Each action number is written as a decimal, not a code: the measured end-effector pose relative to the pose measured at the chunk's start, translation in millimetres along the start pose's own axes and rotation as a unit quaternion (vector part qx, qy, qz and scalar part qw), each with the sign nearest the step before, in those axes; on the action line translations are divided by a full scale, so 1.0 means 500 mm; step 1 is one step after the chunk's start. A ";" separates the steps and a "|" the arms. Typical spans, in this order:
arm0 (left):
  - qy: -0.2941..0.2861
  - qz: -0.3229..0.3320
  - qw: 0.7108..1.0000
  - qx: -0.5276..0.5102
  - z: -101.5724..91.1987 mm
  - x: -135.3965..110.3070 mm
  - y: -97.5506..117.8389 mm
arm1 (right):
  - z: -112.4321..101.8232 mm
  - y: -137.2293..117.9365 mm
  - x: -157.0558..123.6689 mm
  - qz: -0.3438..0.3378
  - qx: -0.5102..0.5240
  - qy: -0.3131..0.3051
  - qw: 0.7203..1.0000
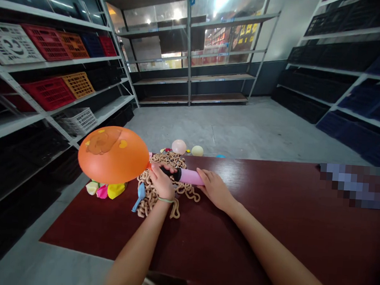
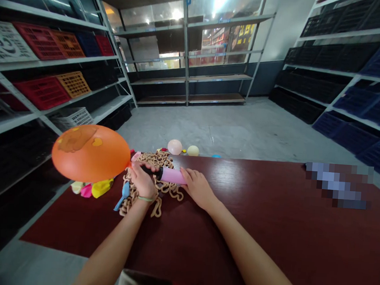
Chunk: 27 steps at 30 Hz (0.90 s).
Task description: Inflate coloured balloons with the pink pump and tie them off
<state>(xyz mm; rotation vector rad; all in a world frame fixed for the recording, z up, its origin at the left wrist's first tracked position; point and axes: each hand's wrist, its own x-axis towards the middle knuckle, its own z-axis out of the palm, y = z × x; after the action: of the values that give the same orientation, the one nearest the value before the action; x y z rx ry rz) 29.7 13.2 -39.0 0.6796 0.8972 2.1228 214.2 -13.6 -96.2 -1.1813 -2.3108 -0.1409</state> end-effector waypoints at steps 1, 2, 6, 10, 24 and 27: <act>0.005 -0.004 1.000 0.005 -0.005 0.010 0.007 | -0.002 -0.001 0.001 -0.002 0.004 -0.002 1.000; 0.016 -0.005 1.000 0.009 -0.013 0.025 0.018 | -0.003 -0.002 0.003 -0.004 0.007 -0.005 1.000; 0.111 0.023 0.994 0.009 -0.046 0.097 0.084 | -0.008 -0.009 0.006 -0.008 0.020 -0.018 1.000; 0.164 0.045 0.985 -0.009 -0.053 0.120 0.111 | -0.013 -0.011 0.007 0.001 0.037 -0.024 0.999; -0.002 -0.002 1.000 -0.004 -0.016 0.031 0.030 | 0.001 0.000 -0.001 0.019 0.087 -0.007 0.996; 0.043 0.027 0.999 -0.018 -0.036 0.081 0.078 | 0.003 -0.005 0.003 0.012 0.089 0.014 0.996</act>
<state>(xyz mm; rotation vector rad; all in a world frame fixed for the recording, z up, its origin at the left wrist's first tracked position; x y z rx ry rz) -23.0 18.5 -13.1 0.6058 0.8940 2.2258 211.2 -13.5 -96.5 -1.1098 -2.2333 0.0559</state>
